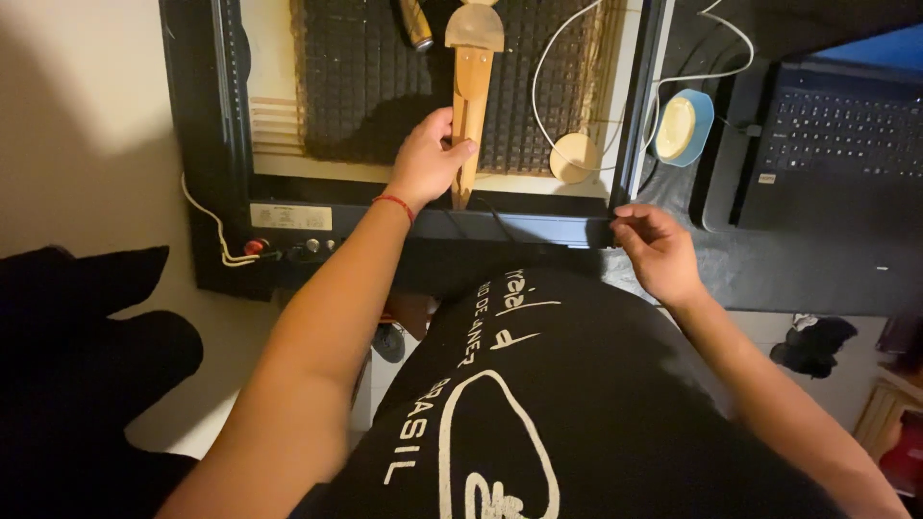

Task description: The person assembles a wooden object by inserting a small rectangular piece into a slot on a larger wooden piece. They then open a wooden box, remove a small wooden block, and place it inside the box.

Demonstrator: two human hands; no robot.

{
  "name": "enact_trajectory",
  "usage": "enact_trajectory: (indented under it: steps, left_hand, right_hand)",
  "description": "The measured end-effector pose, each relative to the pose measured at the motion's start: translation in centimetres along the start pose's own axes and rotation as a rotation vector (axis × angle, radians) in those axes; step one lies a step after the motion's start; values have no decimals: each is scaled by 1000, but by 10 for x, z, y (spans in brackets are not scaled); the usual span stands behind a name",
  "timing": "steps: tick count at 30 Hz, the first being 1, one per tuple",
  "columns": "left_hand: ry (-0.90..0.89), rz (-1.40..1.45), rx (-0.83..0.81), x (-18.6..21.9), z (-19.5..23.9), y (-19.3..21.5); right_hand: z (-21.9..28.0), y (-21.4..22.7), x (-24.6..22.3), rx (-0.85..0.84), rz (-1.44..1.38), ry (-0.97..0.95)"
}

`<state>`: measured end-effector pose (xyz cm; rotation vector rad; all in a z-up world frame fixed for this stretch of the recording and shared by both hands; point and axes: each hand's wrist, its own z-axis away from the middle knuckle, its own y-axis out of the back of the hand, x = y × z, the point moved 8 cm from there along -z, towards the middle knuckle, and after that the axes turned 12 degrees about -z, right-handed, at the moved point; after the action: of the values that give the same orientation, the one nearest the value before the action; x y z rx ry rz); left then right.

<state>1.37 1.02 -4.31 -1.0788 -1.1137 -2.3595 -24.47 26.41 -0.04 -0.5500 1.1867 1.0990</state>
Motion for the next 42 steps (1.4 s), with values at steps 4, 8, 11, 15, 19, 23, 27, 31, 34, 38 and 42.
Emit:
enact_trajectory:
  steps: [4, 8, 11, 15, 19, 23, 27, 31, 34, 38, 42]
  left_hand:
    - [1, -12, 4, -6, -5, -6]
    - [42, -53, 0, -3, -4, -1]
    - [44, -47, -5, 1, -3, 1]
    - [69, -49, -21, 0, -5, 0]
    - [68, -60, -23, 4, -2, 3]
    - [101, -69, -37, -1, -8, -1]
    - [153, -22, -50, -10, -14, -17]
    - [-2, -28, -34, 0, -17, -19]
    - [-12, -79, 4, 5, -14, -16]
    - [68, -144, 33, 17, -9, -13]
    - [86, -351, 77, 23, -3, -7]
  right_hand:
    - [-14, -14, -19, -24, 24, 30]
    - [-32, -24, -27, -37, 126, 47]
    - [-43, -30, -31, -54, 213, 61]
    - [-49, -33, -37, -61, 272, 61]
    - [-44, -25, -43, -29, 270, 93]
    - [-34, 6, -33, 67, 261, 110]
    - [-13, 53, -28, 163, 275, 169]
    - [23, 101, 12, 289, 346, -1]
    - [48, 115, 32, 307, 400, -188]
    - [77, 124, 47, 328, 415, -287]
    - [93, 138, 69, 326, 332, -336]
